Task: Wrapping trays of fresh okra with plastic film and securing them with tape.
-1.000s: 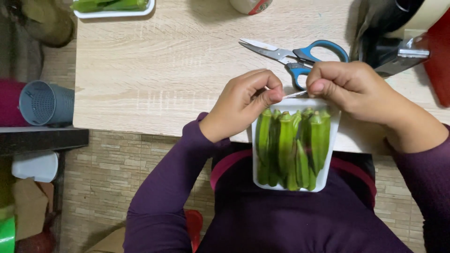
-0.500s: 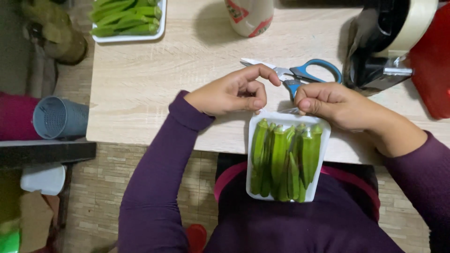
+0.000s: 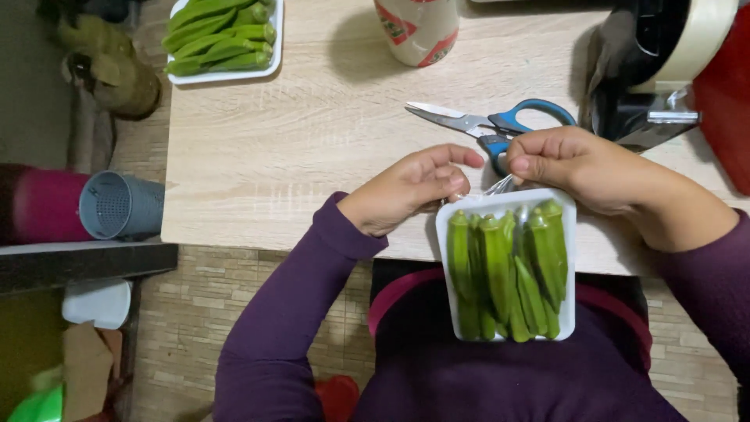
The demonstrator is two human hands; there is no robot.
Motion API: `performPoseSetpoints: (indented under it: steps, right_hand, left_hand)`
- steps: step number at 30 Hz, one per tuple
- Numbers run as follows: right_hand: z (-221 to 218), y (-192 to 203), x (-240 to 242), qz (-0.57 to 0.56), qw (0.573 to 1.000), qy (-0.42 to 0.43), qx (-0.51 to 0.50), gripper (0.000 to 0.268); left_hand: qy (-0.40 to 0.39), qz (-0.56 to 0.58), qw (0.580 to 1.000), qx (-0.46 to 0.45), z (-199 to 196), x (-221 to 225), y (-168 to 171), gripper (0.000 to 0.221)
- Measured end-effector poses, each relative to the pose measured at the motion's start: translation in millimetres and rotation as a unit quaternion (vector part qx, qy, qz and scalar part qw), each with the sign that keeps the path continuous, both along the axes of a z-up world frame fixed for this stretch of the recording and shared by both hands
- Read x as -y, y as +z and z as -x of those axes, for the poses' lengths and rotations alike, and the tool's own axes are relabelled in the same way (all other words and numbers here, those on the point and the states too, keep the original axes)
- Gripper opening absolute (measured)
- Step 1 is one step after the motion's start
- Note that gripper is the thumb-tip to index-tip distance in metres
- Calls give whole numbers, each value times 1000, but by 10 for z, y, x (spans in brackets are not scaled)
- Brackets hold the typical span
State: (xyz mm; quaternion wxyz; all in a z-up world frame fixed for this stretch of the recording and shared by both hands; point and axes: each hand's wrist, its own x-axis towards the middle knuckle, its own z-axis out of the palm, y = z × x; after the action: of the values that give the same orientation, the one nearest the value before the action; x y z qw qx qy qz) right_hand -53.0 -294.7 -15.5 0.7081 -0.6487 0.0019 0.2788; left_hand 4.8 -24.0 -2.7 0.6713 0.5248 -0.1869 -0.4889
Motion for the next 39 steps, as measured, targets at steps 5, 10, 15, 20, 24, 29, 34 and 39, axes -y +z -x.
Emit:
performPoseSetpoints:
  steps: [5, 10, 15, 20, 24, 29, 34, 39]
  right_hand:
    - [9, -13, -15, -31, 999, 11, 18, 23]
    - [33, -12, 3, -22, 999, 6, 49, 26]
    - [41, 5, -14, -49, 998, 19, 32, 24]
    - [24, -83, -28, -27, 996, 3, 81, 22]
    - [54, -65, -20, -39, 996, -15, 82, 23]
    - [41, -97, 9, -24, 997, 0, 79, 25]
    - [99, 11, -32, -46, 998, 1, 31, 23]
    - [109, 194, -144, -55, 998, -14, -17, 25]
  left_hand:
    - [-47, -42, 995, 82, -65, 61, 144, 37]
    - [-16, -104, 974, 201, -25, 94, 302, 13]
    - [35, -109, 944, 311, -7, 121, 449, 25]
    - [11, -94, 924, 370, 36, 198, 455, 21]
    - [-58, -94, 936, 335, -82, 139, 493, 17]
    - [-39, -73, 932, 354, 11, 117, 366, 13]
    - [60, -122, 900, 413, 212, 95, 390, 12]
    - [101, -121, 964, 212, 181, 69, 322, 17]
